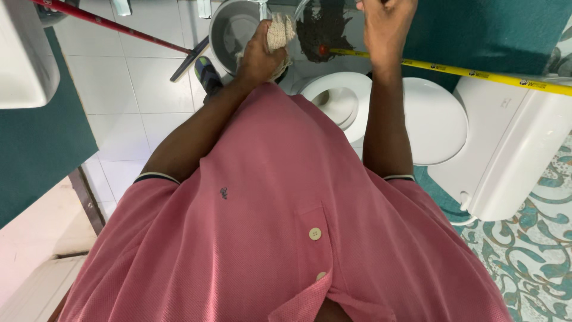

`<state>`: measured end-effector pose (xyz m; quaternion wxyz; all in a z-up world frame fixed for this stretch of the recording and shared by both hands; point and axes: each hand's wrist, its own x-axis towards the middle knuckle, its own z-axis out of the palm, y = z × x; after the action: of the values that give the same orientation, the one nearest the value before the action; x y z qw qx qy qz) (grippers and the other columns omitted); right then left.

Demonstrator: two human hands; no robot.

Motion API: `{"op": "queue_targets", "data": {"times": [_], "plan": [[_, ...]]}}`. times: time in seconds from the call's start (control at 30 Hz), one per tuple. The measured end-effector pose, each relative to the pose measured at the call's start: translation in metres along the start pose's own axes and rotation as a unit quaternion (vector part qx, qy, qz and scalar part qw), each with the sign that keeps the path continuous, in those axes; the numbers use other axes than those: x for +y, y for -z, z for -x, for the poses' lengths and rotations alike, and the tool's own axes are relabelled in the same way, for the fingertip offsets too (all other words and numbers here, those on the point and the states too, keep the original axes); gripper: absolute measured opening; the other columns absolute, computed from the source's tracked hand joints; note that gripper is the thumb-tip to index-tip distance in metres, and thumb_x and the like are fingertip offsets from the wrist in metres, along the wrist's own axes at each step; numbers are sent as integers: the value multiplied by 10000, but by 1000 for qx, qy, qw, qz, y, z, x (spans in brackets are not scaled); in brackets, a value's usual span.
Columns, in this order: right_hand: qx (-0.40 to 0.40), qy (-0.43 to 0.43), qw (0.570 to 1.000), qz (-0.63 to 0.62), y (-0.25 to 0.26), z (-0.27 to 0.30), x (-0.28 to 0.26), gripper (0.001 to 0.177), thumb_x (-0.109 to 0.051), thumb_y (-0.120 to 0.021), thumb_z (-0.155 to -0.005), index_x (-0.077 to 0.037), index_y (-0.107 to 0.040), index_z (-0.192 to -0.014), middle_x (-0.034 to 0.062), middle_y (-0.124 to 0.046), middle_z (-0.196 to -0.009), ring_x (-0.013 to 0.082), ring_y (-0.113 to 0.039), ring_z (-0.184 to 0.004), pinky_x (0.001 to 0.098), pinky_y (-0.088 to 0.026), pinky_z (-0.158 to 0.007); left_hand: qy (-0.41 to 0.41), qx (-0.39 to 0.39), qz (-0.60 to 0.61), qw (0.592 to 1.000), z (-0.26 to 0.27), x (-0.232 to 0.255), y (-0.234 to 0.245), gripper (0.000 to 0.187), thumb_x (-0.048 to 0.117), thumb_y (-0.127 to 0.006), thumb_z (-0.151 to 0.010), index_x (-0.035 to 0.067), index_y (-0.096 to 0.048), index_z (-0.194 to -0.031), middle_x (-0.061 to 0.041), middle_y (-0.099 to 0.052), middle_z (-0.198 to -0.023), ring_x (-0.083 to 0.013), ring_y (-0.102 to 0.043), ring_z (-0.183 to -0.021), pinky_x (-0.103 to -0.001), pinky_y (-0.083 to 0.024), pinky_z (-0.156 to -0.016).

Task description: The person rinses a cloth by holding it under a faucet, wringing it out with both hands, and repeating the rinsing and wringing process several times.

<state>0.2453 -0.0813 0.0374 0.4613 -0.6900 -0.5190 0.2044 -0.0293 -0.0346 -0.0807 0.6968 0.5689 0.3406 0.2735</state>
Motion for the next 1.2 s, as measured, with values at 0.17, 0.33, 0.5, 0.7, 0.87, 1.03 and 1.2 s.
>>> {"op": "queue_targets", "data": {"times": [0.17,0.33,0.5,0.7,0.87,1.03,1.2], "plan": [[51,139,971,189,-9,-3,61,242,-169,-638,-1065,59,-586,-1130,120,-588,-957,92,-649,-753,218,-604,-709,-47,-32,47,997,9,8,1,474,-23,-676,-964,28,-460,-1382,-102,-663,-1215,-186,-662,-1150,-356,-554,-1026],[25,-19,989,145,-18,-9,95,201,-213,-697,-1074,-23,-630,-1079,24,-625,-858,48,-623,-673,199,-600,-658,17,-18,22,999,22,17,11,432,3,-686,-953,41,-499,-1340,-87,-674,-1190,-168,-675,-1119,-353,-571,-1013],[2,-40,991,126,-36,-7,108,223,-217,-728,-1106,-52,-612,-1009,30,-583,-817,67,-580,-674,223,-571,-690,72,-22,25,997,33,26,9,422,41,-696,-954,55,-497,-1326,-68,-673,-1157,-159,-682,-1085,-350,-579,-985],[-4,-113,993,-24,-56,-5,134,260,-206,-709,-1052,-57,-589,-876,33,-554,-710,103,-506,-555,309,-448,-567,92,-16,19,995,41,38,5,429,40,-691,-962,58,-494,-1343,-79,-676,-1177,-168,-683,-1101,-350,-575,-1003],[14,47,999,-9,-64,-16,194,366,-145,-777,-1112,-27,-559,-844,43,-502,-736,126,-450,-616,313,-454,-643,55,-4,36,998,43,39,-1,434,29,-712,-990,46,-481,-1357,-95,-674,-1217,-169,-678,-1150,-355,-568,-1038],[16,19,974,-224,-76,-10,158,220,-171,-699,-1104,-18,-606,-1231,85,-682,-977,169,-676,-843,340,-587,-770,69,9,70,995,61,54,-3,463,74,-727,-973,51,-463,-1353,-61,-673,-1196,-149,-667,-1136,-348,-562,-1037],[100,-122,960,-230,-77,44,72,497,-263,-693,-1064,-9,-514,-1453,116,-674,-1131,172,-706,-884,273,-579,-708,30,15,94,995,79,84,8,501,163,-770,-971,51,-485,-1367,-65,-633,-1219,-165,-608,-1174,-343,-515,-1047]]}}
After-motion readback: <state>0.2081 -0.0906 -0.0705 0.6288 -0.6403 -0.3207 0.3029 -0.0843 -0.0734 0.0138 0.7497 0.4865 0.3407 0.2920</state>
